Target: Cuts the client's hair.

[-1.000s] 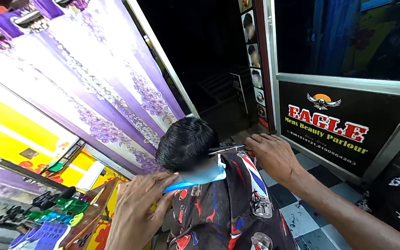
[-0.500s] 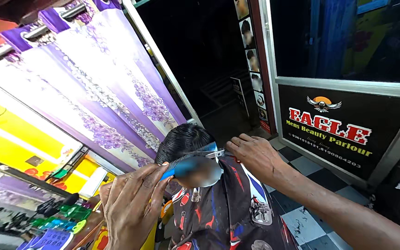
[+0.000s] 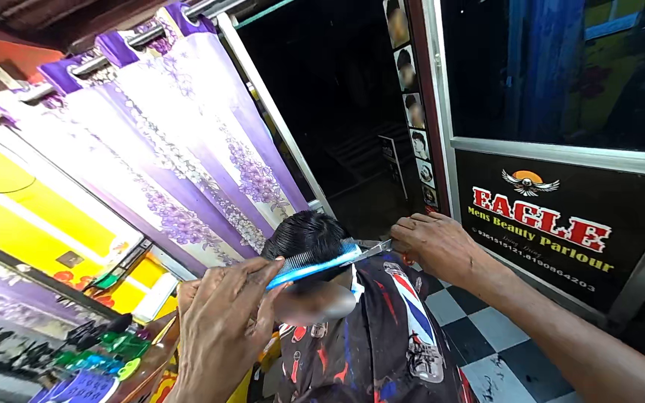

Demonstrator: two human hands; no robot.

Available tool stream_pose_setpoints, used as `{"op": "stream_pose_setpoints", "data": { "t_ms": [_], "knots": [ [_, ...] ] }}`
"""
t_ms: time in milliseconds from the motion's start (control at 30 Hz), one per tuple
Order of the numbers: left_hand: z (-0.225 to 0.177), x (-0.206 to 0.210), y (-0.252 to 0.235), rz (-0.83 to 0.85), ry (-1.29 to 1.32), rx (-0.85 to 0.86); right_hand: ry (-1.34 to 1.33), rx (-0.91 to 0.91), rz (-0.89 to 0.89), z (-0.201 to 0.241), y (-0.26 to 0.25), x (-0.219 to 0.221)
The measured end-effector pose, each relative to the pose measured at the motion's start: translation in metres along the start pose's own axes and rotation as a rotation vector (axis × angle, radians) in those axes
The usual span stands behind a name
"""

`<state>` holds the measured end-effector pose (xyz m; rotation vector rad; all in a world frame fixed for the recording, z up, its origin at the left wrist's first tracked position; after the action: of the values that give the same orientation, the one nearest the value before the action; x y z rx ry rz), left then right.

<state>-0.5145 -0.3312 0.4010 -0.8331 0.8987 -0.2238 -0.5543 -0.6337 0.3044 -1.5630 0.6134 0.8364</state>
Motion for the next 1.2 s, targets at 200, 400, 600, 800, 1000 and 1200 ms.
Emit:
{"op": "stream_pose_setpoints", "data": {
  "t_ms": [200, 400, 600, 800, 1000, 1200],
  "knots": [
    [0.007, 0.001, -0.018, -0.049, -0.041, 0.009, 0.036, -0.062, 0.122, -0.005, -0.027, -0.006],
    [0.008, -0.001, -0.017, -0.087, -0.009, 0.023, 0.053, -0.133, 0.087, 0.015, -0.051, -0.026],
    [0.014, -0.007, -0.013, -0.157, 0.028, -0.099, 0.023, -0.047, -0.027, 0.014, -0.035, -0.036],
    [0.04, -0.006, -0.015, 0.034, 0.28, -0.319, -0.086, 0.195, -0.271, 0.011, -0.01, -0.021],
    [0.041, 0.023, 0.043, -0.011, 0.337, -0.195, -0.086, 0.244, -0.251, 0.018, 0.018, -0.009],
    [0.031, 0.044, 0.073, -0.121, 0.268, 0.059, 0.021, 0.244, -0.209, 0.022, 0.03, -0.013]
  ]
}}
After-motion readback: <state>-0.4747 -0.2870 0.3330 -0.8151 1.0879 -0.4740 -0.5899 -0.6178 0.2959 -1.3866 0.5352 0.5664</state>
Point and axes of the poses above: each hand's wrist, its own y-axis away from the middle knuckle, its own x-axis out of the palm, z = x × y, the point moved 5 cm from there along -y, towards the middle knuckle, and after that the axes turned 2 degrees about z, right-handed, at the moved point
